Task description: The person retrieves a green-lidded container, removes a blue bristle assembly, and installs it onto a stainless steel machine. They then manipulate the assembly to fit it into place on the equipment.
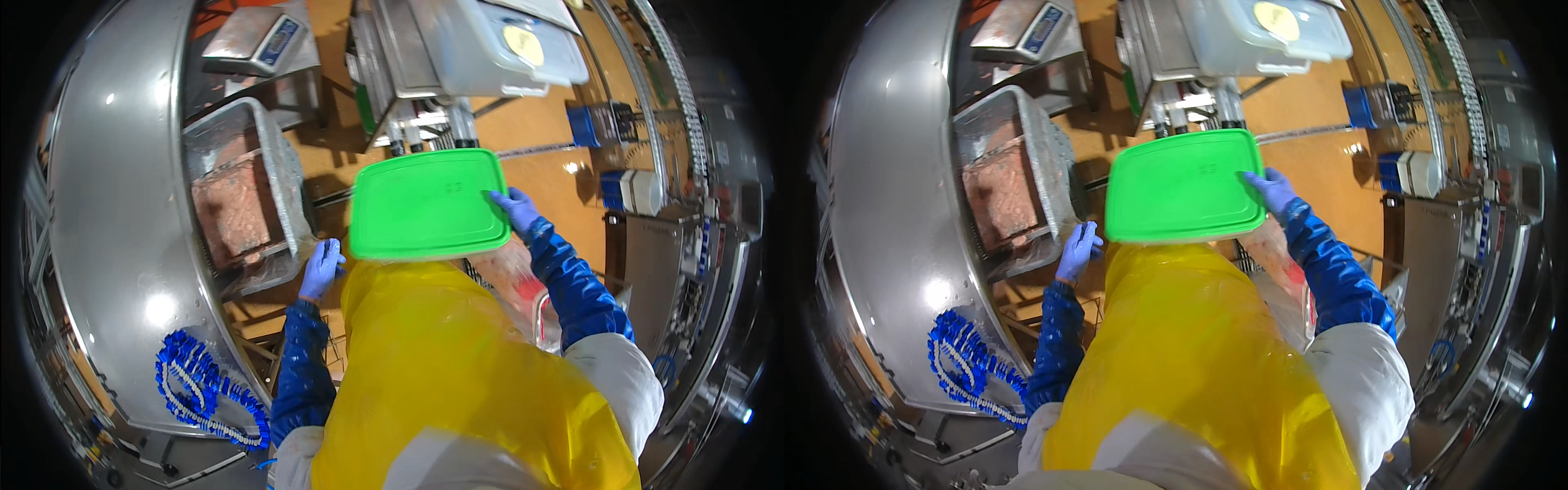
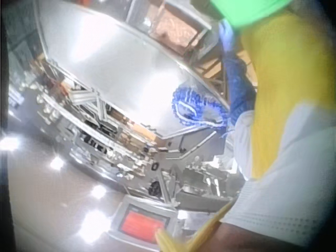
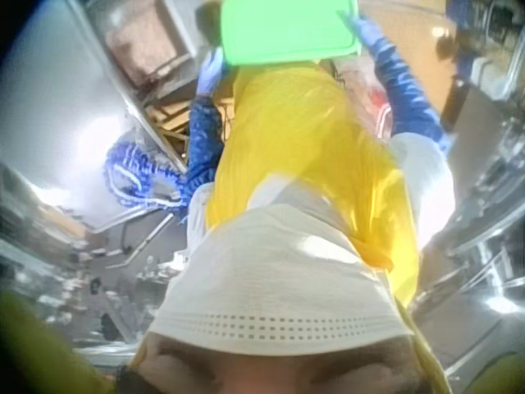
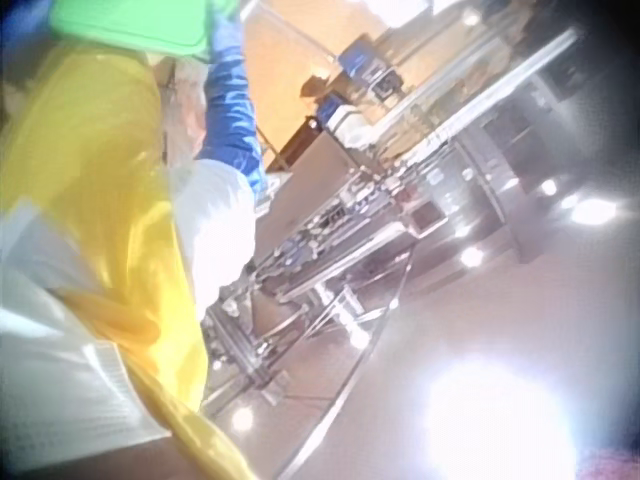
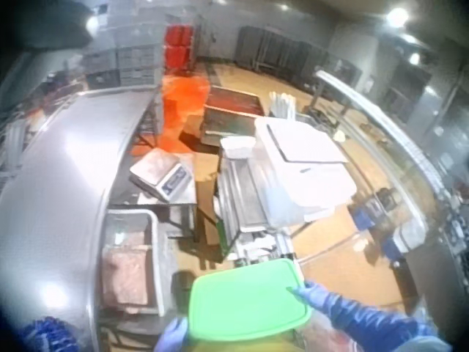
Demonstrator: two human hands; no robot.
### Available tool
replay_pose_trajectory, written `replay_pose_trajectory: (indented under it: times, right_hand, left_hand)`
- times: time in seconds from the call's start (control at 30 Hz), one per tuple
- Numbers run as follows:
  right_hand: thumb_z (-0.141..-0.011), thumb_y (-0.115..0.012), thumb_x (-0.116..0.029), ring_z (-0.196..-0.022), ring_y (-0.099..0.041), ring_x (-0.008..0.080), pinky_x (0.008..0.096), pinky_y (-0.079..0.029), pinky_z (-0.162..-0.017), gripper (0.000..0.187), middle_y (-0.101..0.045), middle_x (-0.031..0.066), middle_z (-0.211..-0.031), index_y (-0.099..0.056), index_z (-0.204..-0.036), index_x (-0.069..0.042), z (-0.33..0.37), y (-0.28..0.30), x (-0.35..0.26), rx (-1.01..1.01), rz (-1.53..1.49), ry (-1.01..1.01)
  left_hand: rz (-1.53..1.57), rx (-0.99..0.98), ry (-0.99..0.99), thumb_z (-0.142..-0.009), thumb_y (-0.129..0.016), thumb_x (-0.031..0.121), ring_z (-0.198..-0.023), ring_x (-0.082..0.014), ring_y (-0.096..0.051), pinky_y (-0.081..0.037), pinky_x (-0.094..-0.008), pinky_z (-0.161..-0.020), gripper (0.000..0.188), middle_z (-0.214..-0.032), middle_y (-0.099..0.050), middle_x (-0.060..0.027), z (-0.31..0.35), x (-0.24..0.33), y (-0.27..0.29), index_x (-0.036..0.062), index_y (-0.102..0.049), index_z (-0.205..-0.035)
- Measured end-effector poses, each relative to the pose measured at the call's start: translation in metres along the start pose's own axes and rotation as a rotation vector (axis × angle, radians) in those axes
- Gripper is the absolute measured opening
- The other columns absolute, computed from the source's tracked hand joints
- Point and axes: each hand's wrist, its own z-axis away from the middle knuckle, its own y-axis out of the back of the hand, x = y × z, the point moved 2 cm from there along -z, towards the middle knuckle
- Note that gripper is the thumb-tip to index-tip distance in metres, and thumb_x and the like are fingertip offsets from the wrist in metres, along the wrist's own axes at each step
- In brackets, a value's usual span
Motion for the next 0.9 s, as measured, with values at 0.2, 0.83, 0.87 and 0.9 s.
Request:
replay_pose_trajectory:
  times: [0.2,0.83,0.87,0.9]
  right_hand:
    - [-0.086,-0.076,-0.032,-0.055,-0.063,0.019,0.0323,-0.05,-0.042,0.04,-0.066,0.0109,-0.082,-0.06,-0.101,0.002,-0.006,0.219,0.141,0.657,-0.105,-0.107]
    - [-0.077,-0.084,-0.025,-0.054,-0.055,0.0139,0.0302,-0.043,-0.044,0.033,-0.059,0.0018,-0.069,-0.059,-0.09,-0.008,-0.534,0.441,0.17,0.309,-0.407,0.092]
    - [-0.075,-0.085,-0.024,-0.049,-0.054,0.0142,0.0299,-0.044,-0.043,0.035,-0.058,0.0024,-0.066,-0.054,-0.083,-0.008,-0.563,0.438,0.17,0.262,-0.424,0.122]
    - [-0.075,-0.085,-0.022,-0.049,-0.054,0.0134,0.0299,-0.044,-0.043,0.034,-0.058,0.002,-0.066,-0.054,-0.081,-0.009,-0.591,0.432,0.17,0.246,-0.408,0.14]
  left_hand:
    - [-0.616,0.044,-0.348,-0.092,-0.065,0.033,-0.093,-0.0265,-0.068,-0.054,-0.0379,-0.079,0.036,-0.101,-0.07,-0.0167,-0.047,-0.091,-0.008,0.001,-0.064,-0.109]
    - [0.183,0.293,0.981,-0.097,-0.05,0.033,-0.053,-0.0177,-0.056,-0.045,-0.0325,-0.046,0.021,-0.072,-0.059,-0.0044,-0.037,-0.103,-0.248,0.0133,-0.056,-0.093]
    - [0.078,0.285,0.951,-0.097,-0.052,0.033,-0.055,-0.0175,-0.058,-0.046,-0.0326,-0.047,0.021,-0.073,-0.061,-0.0048,-0.036,-0.084,-0.264,0.0131,-0.058,-0.096]
    - [-0.028,0.28,0.917,-0.097,-0.054,0.033,-0.057,-0.0174,-0.06,-0.047,-0.0327,-0.049,0.021,-0.075,-0.062,-0.0052,-0.039,-0.065,-0.278,0.0128,-0.06,-0.098]
